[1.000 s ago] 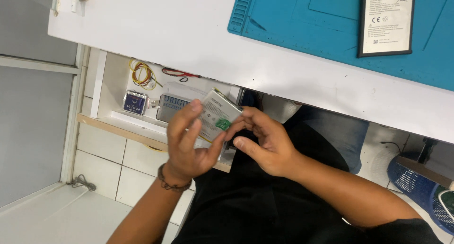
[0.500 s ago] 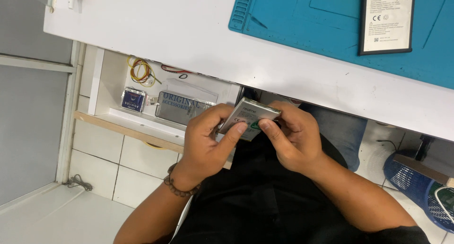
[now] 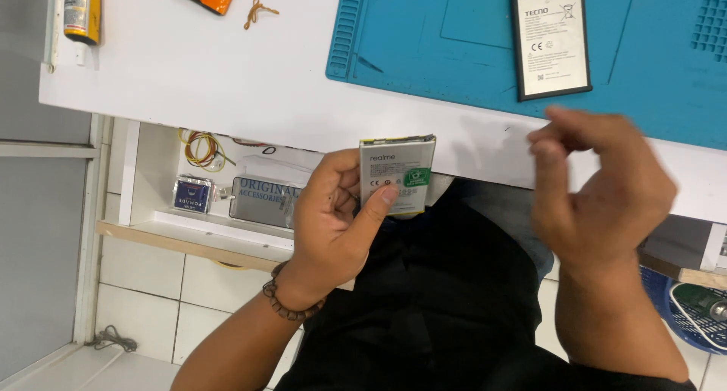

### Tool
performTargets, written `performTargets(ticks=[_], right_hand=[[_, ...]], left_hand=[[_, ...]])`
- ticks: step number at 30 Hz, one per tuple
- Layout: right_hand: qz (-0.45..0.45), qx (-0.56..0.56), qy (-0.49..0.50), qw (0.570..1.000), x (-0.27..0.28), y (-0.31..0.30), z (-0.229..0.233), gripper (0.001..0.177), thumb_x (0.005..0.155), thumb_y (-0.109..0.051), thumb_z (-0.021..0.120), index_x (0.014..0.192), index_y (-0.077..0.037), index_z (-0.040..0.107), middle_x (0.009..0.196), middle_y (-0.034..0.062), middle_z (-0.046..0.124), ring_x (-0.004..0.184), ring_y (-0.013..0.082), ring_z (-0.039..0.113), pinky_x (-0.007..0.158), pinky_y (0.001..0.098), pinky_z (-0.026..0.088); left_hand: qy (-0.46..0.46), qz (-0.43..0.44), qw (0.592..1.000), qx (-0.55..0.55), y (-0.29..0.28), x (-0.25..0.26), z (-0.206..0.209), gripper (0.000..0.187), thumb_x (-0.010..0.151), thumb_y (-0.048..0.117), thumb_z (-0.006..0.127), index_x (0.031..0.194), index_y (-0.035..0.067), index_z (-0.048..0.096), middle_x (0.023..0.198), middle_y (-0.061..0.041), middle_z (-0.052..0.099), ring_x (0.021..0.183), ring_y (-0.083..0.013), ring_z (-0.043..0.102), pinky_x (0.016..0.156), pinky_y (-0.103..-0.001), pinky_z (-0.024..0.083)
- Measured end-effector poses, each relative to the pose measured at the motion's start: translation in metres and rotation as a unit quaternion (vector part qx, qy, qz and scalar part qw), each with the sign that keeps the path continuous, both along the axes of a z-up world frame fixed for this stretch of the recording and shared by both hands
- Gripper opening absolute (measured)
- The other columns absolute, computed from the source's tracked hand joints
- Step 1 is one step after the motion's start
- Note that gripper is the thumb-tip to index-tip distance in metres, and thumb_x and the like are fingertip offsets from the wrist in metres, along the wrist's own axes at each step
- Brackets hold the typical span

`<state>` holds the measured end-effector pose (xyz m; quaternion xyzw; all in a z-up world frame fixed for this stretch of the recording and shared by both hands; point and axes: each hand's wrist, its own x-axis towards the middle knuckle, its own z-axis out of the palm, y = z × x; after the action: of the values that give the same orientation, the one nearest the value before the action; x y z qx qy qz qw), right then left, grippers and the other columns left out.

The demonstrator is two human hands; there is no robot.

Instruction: Removing and preparing a mobile phone battery, including peeling adhesive and cleaning the component.

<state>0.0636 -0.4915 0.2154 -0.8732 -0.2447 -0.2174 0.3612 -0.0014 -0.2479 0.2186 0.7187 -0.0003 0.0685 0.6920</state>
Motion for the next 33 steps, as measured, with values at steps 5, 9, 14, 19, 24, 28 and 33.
performTargets(ticks=[5,9,14,19,24,28,33], right_hand=[[0.085,0.079,0.135,0.984,0.011,0.003,0.012,0.032,0.108,-0.008,0.059,0.131,0.015,0.06,0.107,0.0232,0.068,0.094,0.0298,0.068,0.086,0.037,0.058],[0.087,0.204,0.279,0.934,-0.003,0.018,0.001,0.006,0.102,-0.004,0.058,0.104,0.001,0.062,0.095,0.0091,0.067,0.085,0.0169,0.062,0.079,0.0271,0.051],[0.11,0.204,0.26,0.937,0.002,0.011,0.0,0.013,0.107,-0.009,0.05,0.106,0.001,0.059,0.097,0.0101,0.061,0.084,0.0186,0.056,0.078,0.0293,0.046],[0.102,0.155,0.242,0.952,0.005,0.013,-0.002,0.015,0.106,-0.01,0.049,0.1,0.0,0.059,0.091,0.0092,0.058,0.08,0.02,0.052,0.076,0.0315,0.042],[0.121,0.123,0.188,0.967,0.006,0.018,0.0,0.015,0.104,-0.005,0.047,0.096,0.003,0.057,0.081,0.0102,0.05,0.072,0.023,0.044,0.069,0.0334,0.037],[0.128,0.112,0.179,0.969,0.006,0.018,-0.001,0.018,0.106,-0.007,0.046,0.101,0.004,0.06,0.083,0.0111,0.053,0.073,0.0238,0.048,0.069,0.0348,0.039],[0.139,0.087,0.149,0.975,0.006,0.019,-0.005,0.013,0.103,0.0,0.048,0.103,0.007,0.059,0.081,0.0122,0.05,0.071,0.0268,0.045,0.068,0.037,0.038]], left_hand=[[0.007,-0.051,0.998,-0.023,-0.022,0.025,0.008,0.027,0.099,0.013,0.065,0.12,0.0,0.054,0.116,-0.016,0.072,0.106,-0.0229,0.073,0.088,-0.027,0.064],[-0.024,-0.083,0.995,0.055,-0.039,0.035,0.013,0.021,0.1,0.021,0.062,0.115,0.006,0.058,0.087,0.0,0.062,0.075,-0.0116,0.064,0.068,-0.025,0.055],[-0.112,-0.1,0.976,0.158,-0.026,0.059,0.028,0.026,0.103,0.015,0.06,0.128,0.006,0.057,0.114,-0.01,0.069,0.096,-0.0216,0.072,0.089,-0.031,0.062],[-0.174,-0.181,0.934,0.255,-0.013,0.077,0.038,0.03,0.104,0.0,0.059,0.133,0.007,0.055,0.108,-0.008,0.071,0.099,-0.0228,0.072,0.09,-0.036,0.059],[-0.143,-0.26,0.896,0.33,-0.008,0.087,0.052,0.04,0.096,-0.001,0.058,0.133,0.008,0.047,0.085,-0.001,0.063,0.067,-0.0195,0.059,0.067,-0.037,0.051],[-0.152,-0.262,0.873,0.382,-0.01,0.085,0.047,0.041,0.098,-0.001,0.058,0.136,0.006,0.045,0.077,-0.008,0.059,0.068,-0.0265,0.058,0.06,-0.041,0.046],[-0.214,-0.222,0.842,0.443,-0.018,0.079,0.042,0.039,0.093,-0.013,0.055,0.129,-0.002,0.047,0.078,-0.012,0.053,0.064,-0.029,0.048,0.054,-0.043,0.037]])
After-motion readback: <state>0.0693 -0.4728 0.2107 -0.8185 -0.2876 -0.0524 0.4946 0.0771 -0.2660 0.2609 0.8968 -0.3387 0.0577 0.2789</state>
